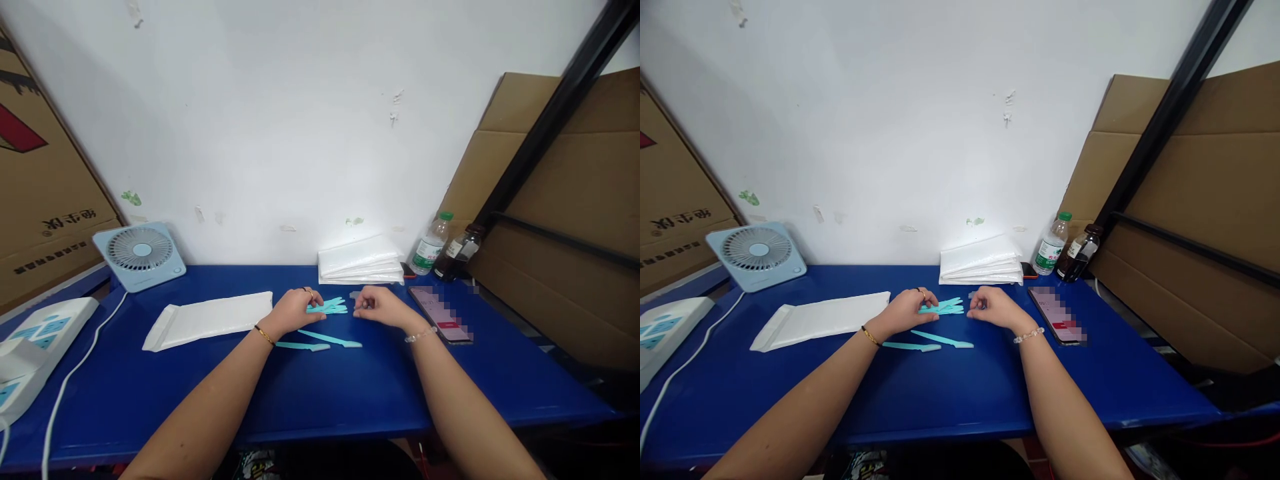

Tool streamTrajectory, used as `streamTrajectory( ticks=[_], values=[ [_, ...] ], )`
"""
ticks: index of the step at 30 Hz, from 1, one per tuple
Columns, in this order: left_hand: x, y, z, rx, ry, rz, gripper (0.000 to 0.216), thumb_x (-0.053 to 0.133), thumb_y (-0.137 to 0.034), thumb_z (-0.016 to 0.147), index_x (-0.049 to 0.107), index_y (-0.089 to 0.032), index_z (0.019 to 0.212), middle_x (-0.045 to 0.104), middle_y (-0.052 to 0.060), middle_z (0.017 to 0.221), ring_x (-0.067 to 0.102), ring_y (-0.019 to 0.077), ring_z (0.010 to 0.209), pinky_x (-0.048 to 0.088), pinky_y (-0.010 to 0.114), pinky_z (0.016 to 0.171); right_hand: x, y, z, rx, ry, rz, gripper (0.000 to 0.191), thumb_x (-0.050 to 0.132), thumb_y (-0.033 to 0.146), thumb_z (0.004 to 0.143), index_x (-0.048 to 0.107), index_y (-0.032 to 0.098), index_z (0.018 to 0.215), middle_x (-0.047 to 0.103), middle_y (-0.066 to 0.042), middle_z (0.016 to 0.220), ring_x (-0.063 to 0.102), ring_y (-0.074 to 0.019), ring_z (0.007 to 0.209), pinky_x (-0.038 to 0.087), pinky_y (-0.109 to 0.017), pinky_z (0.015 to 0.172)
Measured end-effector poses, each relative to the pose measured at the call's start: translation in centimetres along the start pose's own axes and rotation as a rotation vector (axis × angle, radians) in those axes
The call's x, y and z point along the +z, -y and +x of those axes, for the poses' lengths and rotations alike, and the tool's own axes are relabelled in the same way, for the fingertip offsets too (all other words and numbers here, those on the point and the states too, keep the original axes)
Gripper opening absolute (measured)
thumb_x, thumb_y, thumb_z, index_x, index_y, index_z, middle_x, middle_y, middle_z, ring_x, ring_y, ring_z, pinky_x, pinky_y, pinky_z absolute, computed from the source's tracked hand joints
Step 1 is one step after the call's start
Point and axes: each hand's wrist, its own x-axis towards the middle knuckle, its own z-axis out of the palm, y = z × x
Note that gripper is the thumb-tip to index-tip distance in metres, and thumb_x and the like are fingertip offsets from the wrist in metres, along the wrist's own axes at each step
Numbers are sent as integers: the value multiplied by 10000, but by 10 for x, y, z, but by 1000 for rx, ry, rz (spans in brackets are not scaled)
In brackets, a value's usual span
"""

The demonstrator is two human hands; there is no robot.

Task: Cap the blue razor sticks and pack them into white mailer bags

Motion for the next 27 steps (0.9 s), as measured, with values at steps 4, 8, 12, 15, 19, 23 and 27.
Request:
streamTrajectory(
  ticks=[4,8,12,15,19,23,27],
  values=[
    [4,-6,-3,124,198,-8,311,712,-463,675,689,-213,859,661,11,866,593,161,772,375,234,641,16,22,-4,-81,375,-10,333,786,446,582,677,168,728,601,-4,709,520,-120,620,374,-220,534],
    [9,-10,-3,117,298,-2,211,667,-412,736,676,-201,746,669,0,745,580,136,684,343,227,566,22,32,-5,-56,445,-39,221,721,369,678,653,161,714,594,7,665,498,-96,556,345,-205,490],
    [9,-8,0,65,272,31,196,641,-392,760,665,-199,734,670,1,717,560,129,624,319,236,534,14,28,-5,-28,373,-41,172,691,328,714,644,163,708,612,1,648,520,-105,554,355,-209,500],
    [4,-2,1,9,153,113,178,637,-369,760,666,-195,730,673,17,763,575,144,662,331,248,571,5,13,-3,19,157,-34,154,676,313,731,643,164,707,630,-14,672,555,-129,596,383,-228,546],
    [-11,0,-2,-71,56,89,259,646,-430,736,666,-199,851,670,35,893,602,181,801,373,251,627,-4,-8,1,89,-126,-90,173,688,327,716,668,167,778,650,-37,757,578,-156,655,406,-258,602],
    [-24,-6,-11,-48,245,39,374,733,-491,605,685,-223,862,670,15,904,601,178,777,375,242,583,-7,-5,-1,51,-130,-69,169,635,328,764,687,172,807,653,-41,791,560,-149,655,413,-260,606],
    [-24,-14,-16,-107,493,35,209,762,-319,561,710,-221,737,679,-6,720,573,140,600,337,228,502,4,20,-5,-34,50,72,207,641,367,770,698,174,819,652,-34,777,550,-133,641,422,-240,586]
  ],
)
